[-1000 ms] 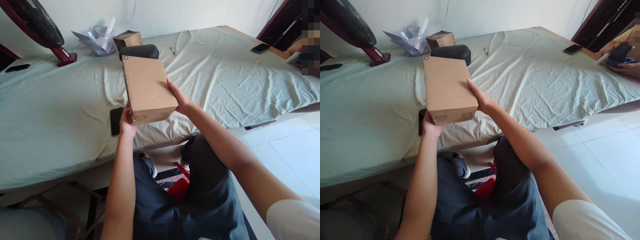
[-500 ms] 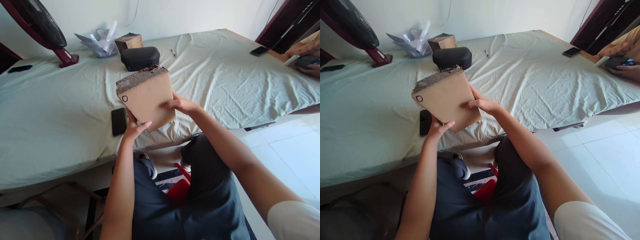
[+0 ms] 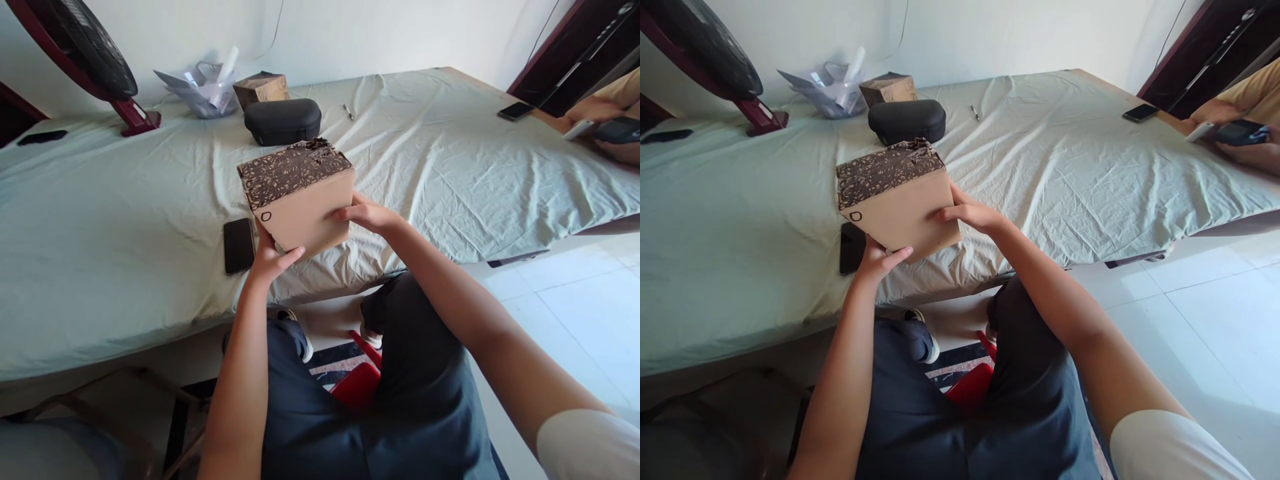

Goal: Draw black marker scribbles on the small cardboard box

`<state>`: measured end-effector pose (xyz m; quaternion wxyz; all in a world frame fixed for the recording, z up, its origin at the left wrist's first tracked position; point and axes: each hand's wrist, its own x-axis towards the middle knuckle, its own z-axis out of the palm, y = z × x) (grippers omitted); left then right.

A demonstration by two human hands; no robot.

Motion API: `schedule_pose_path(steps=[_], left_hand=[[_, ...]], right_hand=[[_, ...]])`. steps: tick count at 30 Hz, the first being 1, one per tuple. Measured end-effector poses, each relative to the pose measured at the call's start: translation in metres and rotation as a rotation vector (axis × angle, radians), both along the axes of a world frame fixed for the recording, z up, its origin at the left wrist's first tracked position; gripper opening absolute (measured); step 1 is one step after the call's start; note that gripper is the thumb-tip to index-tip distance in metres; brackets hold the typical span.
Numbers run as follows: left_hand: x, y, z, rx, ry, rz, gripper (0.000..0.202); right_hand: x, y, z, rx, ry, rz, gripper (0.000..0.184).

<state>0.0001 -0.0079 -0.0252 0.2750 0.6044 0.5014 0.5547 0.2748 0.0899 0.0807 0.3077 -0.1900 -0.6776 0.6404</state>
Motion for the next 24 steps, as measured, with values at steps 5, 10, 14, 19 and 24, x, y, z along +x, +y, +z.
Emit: schedule_pose_path(steps=[5, 10, 14, 19, 24], left_hand=[[0.000, -0.002, 0.005, -0.007, 0.003, 0.057, 0.112], [0.004, 0.000, 0.012, -0.018, -0.036, 0.112, 0.097], [0.012, 0.003, 0.014, -0.062, -0.143, 0.113, 0.084], [0.014, 0.003, 0.004, -0.151, -0.319, 0.181, 0.054], [0.019, 0.006, 0.017, -0.046, -0.451, 0.316, 0.034]], right_hand=[[-0.001, 0.004, -0.001, 0.097, 0.036, 0.022, 0.085], [0.000, 0.002, 0.006, 0.174, 0.000, 0.021, 0.092], [0.006, 0.003, 0.003, 0.190, -0.037, 0.020, 0.102], [0.015, 0.008, -0.018, 0.249, -0.116, -0.070, 0.137], [0.010, -0.002, -0.026, 0.309, -0.157, -0.160, 0.156]])
